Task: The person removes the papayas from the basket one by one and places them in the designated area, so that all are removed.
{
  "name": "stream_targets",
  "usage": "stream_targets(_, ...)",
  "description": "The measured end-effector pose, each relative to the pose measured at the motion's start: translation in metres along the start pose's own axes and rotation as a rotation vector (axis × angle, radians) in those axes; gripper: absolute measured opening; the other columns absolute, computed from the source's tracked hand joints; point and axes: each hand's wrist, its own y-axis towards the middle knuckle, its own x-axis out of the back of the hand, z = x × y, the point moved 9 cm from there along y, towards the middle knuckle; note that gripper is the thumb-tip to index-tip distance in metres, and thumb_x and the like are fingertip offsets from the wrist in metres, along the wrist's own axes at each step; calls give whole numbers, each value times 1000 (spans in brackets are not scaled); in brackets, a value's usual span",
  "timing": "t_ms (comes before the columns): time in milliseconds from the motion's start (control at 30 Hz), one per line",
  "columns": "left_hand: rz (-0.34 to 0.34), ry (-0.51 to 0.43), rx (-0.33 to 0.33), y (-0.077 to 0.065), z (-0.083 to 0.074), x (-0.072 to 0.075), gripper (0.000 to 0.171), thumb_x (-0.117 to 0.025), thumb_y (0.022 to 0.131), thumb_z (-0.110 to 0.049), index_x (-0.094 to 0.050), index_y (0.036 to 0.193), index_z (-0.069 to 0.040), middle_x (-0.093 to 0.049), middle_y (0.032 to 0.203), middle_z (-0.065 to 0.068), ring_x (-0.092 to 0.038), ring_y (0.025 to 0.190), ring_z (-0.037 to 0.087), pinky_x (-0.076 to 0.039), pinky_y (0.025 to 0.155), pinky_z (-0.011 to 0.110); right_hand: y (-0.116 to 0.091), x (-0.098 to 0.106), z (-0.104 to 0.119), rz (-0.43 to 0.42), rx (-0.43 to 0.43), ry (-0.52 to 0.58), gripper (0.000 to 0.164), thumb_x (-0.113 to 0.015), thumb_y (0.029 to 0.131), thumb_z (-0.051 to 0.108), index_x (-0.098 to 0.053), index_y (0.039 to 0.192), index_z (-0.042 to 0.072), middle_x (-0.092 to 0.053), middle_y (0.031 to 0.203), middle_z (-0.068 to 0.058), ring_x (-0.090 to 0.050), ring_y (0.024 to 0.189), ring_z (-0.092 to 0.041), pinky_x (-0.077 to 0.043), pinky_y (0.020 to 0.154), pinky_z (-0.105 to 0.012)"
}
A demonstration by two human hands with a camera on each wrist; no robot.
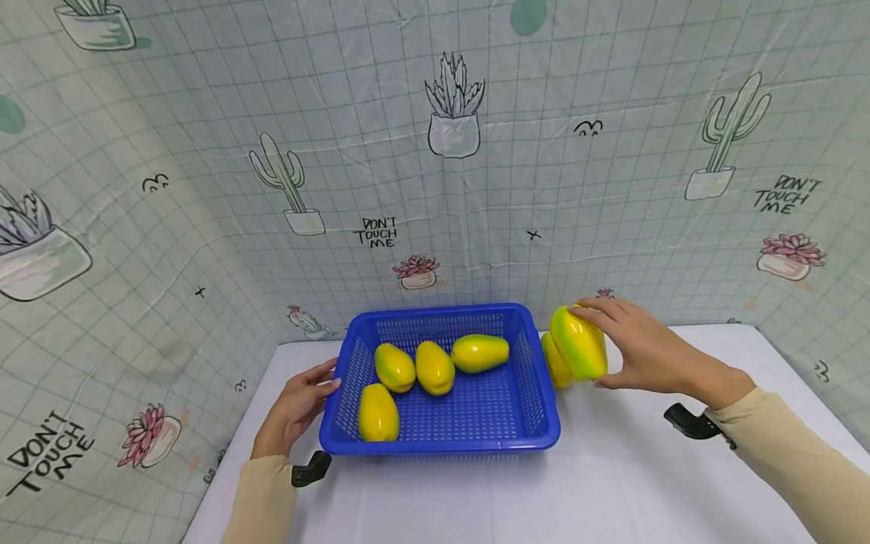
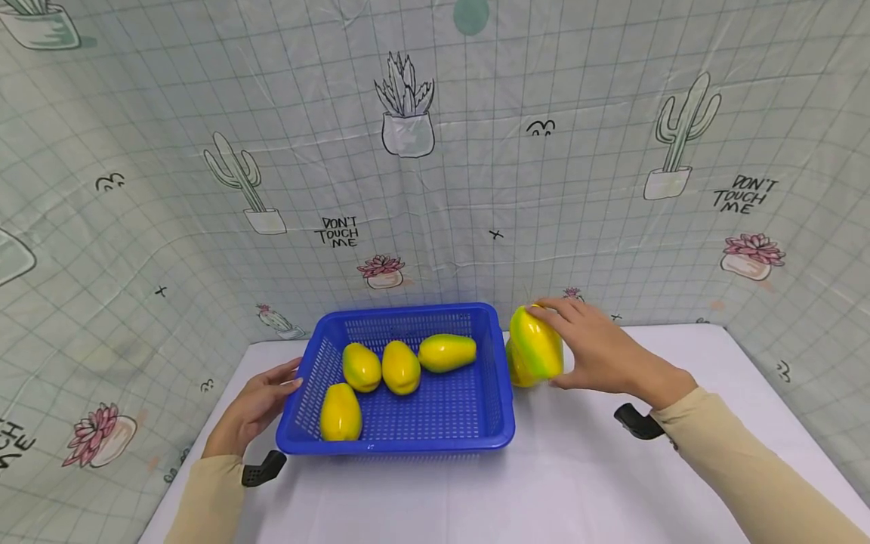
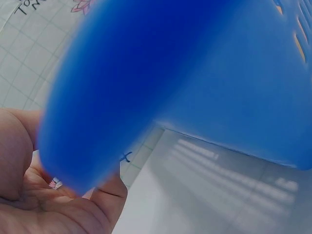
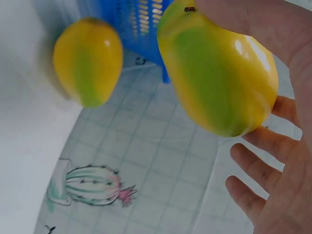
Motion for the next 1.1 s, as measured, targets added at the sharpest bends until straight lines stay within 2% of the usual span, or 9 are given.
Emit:
stream_targets(200, -1, 3, 1, 0, 0, 1, 58, -59, 107, -6, -40, 162, -4, -41, 158, 27, -64, 100, 16, -55, 84, 17, -18, -4, -26, -9, -76, 2, 108, -105, 57, 20, -51, 148, 0, -54, 146, -22, -54, 128, -47, -47, 101, -71)
stream_targets(467, 6, -4, -5, -1, -1, 0, 59, -59, 107, -6, -39, 162, -4, -41, 159, 27, -64, 100, 15, -55, 85, 17, -37, -24, -55, 64, -195, 15, 106, -104, 62, 23, -50, 149, -2, -54, 143, -26, -53, 124, -50, -45, 100, -73)
stream_targets(800, 12, -19, -17, -1, 0, 0, 58, -58, 107, -4, -40, 162, -2, -41, 159, 28, -64, 98, 13, -56, 84, 16, -51, -52, -74, 125, -243, 22, 101, -101, 64, 23, -51, 147, -5, -55, 141, -29, -54, 124, -52, -44, 102, -74)
stream_targets(1100, 2, -21, -8, 0, 1, 1, 57, -59, 107, -4, -41, 161, -3, -41, 157, 27, -64, 97, 14, -56, 84, 17, -55, -70, -85, 176, -286, 32, 101, -100, 67, 25, -49, 149, -5, -54, 143, -30, -51, 128, -55, -42, 103, -75)
